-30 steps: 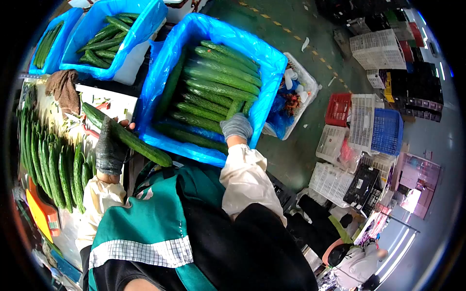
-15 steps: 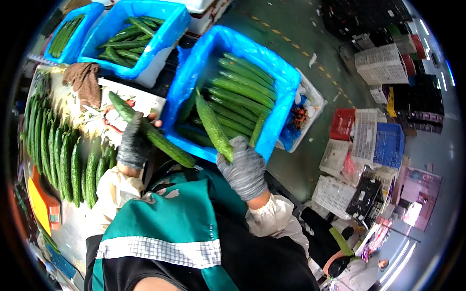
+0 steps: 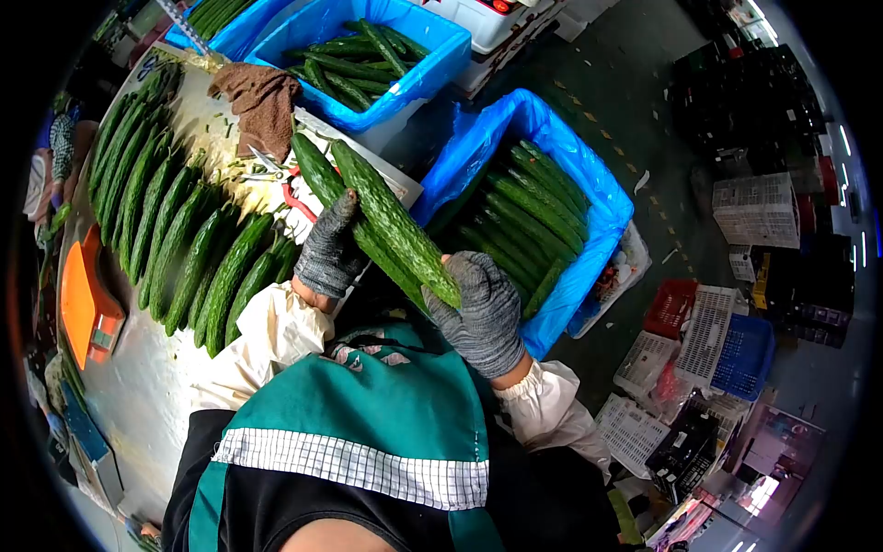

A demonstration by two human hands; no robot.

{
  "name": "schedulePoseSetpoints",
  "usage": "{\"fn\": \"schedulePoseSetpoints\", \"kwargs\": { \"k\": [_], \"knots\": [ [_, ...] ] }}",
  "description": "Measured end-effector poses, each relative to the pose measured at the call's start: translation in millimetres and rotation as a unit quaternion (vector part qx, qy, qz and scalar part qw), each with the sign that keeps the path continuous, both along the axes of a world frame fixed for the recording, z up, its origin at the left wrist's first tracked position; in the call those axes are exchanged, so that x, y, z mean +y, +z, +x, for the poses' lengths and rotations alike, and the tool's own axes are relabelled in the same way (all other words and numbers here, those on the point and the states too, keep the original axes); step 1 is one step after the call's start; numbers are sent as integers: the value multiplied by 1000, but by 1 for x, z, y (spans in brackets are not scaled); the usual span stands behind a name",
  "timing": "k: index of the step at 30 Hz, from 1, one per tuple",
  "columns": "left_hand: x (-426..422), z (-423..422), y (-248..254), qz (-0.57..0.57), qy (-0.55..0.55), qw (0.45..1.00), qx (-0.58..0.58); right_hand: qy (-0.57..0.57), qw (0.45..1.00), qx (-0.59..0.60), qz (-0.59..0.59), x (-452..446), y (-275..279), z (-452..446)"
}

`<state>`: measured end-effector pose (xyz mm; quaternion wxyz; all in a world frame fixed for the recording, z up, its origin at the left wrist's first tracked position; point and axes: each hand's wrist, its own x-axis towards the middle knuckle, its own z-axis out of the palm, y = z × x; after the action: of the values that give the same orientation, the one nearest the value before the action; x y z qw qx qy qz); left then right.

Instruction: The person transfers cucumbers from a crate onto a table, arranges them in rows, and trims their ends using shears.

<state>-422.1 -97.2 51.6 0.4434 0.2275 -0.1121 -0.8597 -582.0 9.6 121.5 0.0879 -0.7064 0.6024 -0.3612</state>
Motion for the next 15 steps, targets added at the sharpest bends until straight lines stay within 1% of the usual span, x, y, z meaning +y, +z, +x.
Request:
{"fn": "schedulePoseSetpoints", "kwargs": {
  "k": [1,2,4,5,7,8,11,12,13,15],
  "knots": [
    [0,3,1,2,4,1000,3,-2,999,-31,23,-1,1,3],
    [-1,7,2,6,7,1000,5,2,999,-27,25,-2,4,7],
    [-1,12,2,5,19,1000,23,-19,994,-89,60,-4,8,14],
    [-1,14,4,8,23,999,27,-16,994,-84,63,-5,8,16],
    [0,17,16,70,59,995,33,-28,990,-115,77,-7,7,19],
    [0,19,23,80,63,994,41,-25,990,-112,79,-8,6,20],
    [-1,22,23,64,87,994,17,-20,990,-126,62,-10,4,22],
    [-1,23,23,64,88,994,19,-24,985,-157,73,-10,4,23],
    [-1,24,24,51,102,994,-2,-28,978,-189,85,-9,3,23],
    [0,26,24,37,115,992,-22,-35,976,-197,87,-9,1,24]
  ]
}}
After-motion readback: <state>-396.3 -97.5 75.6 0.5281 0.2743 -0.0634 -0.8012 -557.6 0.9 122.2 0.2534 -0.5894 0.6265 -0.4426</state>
